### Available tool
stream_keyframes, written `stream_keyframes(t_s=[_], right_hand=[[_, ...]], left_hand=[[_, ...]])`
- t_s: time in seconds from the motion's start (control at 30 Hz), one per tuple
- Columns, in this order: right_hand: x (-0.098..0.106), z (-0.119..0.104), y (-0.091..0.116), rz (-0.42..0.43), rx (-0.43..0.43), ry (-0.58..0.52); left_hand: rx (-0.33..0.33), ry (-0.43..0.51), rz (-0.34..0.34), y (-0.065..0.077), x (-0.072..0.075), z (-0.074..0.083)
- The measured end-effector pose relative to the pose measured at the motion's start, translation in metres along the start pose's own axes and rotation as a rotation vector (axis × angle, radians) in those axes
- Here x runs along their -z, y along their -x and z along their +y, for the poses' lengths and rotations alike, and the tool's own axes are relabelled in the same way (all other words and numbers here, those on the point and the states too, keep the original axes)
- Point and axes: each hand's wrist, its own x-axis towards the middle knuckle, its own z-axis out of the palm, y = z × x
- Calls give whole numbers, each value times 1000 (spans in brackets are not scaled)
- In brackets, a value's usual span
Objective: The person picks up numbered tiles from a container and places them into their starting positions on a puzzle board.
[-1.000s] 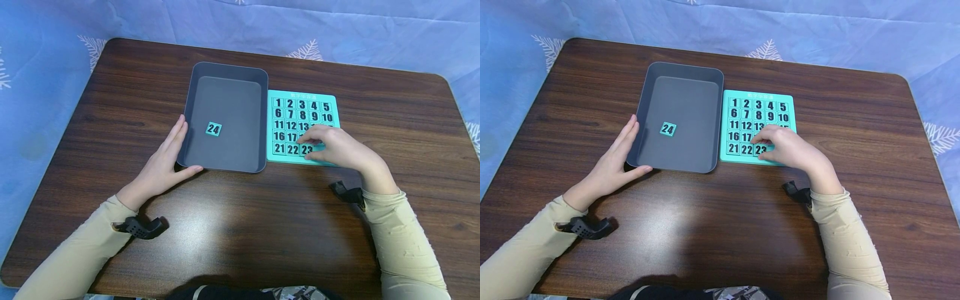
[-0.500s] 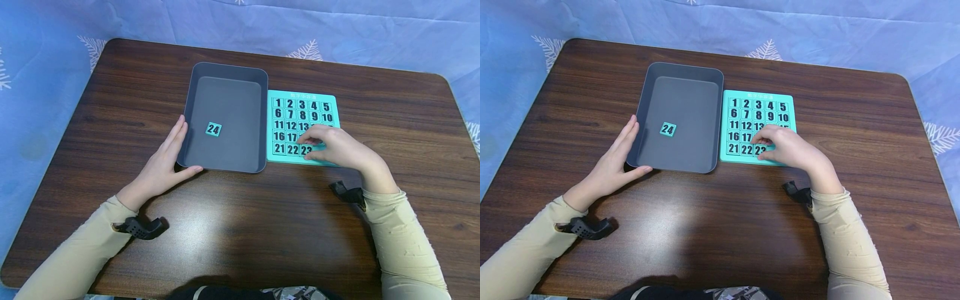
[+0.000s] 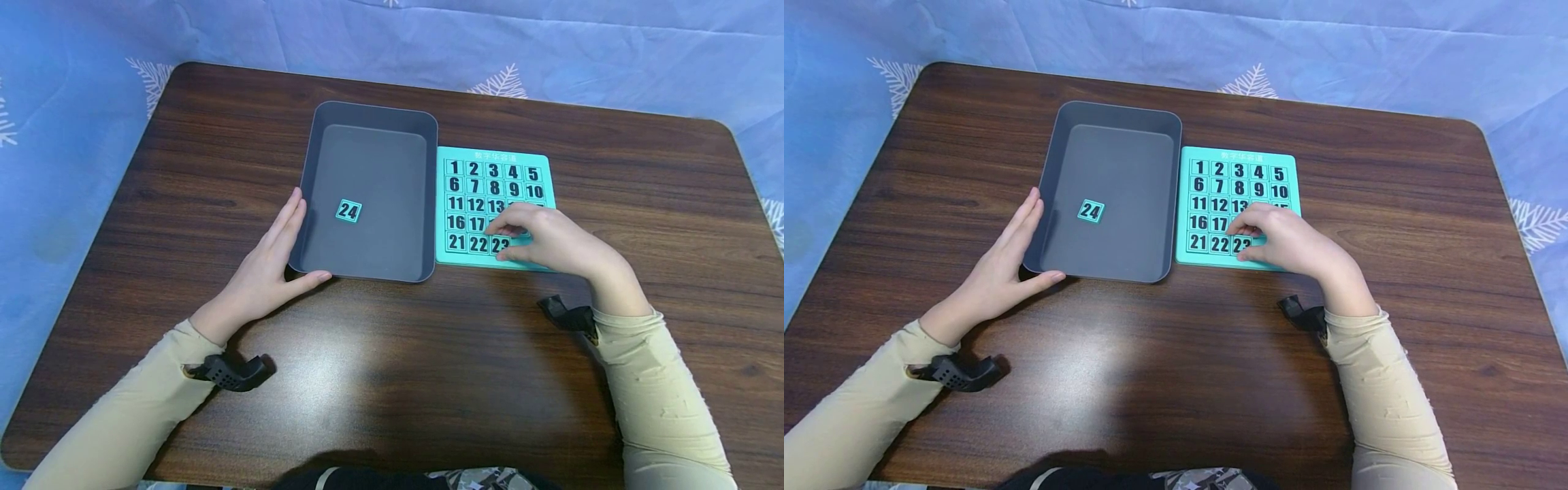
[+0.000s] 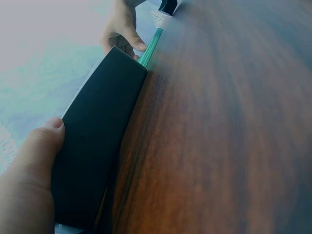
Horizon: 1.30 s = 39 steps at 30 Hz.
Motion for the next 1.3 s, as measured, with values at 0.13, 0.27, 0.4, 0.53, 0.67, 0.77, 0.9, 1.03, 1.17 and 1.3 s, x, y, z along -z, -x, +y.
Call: stream_keyframes(t_s=[0.13, 0.27, 0.4, 0.53, 0.67, 0.77, 0.9, 1.03, 1.17, 1.3], right_hand=[[0, 0, 0, -4, -7, 0], [0, 0, 0, -3, -3, 4], [0, -1, 0, -1, 11, 6], [1, -1, 0, -7, 7, -4], [1, -1, 0, -9, -5, -9], [0, -3, 0, -6, -1, -12], [-1, -7, -1, 4, 3, -19], [0, -12, -4, 46, 6, -20], [2, -21, -9, 105, 21, -28], [6, -32, -17, 143, 37, -35]], left_hand=[[0, 0, -1, 0, 0, 0], [6, 0, -1, 0, 0, 0], [7, -1, -1, 0, 0, 0], [6, 3, -2, 0, 0, 0], [4, 7, -2, 0, 1, 0], [5, 6, -5, 0, 1, 0], [9, 5, -8, 0, 1, 0], [9, 2, -2, -1, 1, 0], [8, -3, 1, -1, 1, 0], [12, -7, -8, -1, 0, 0]])
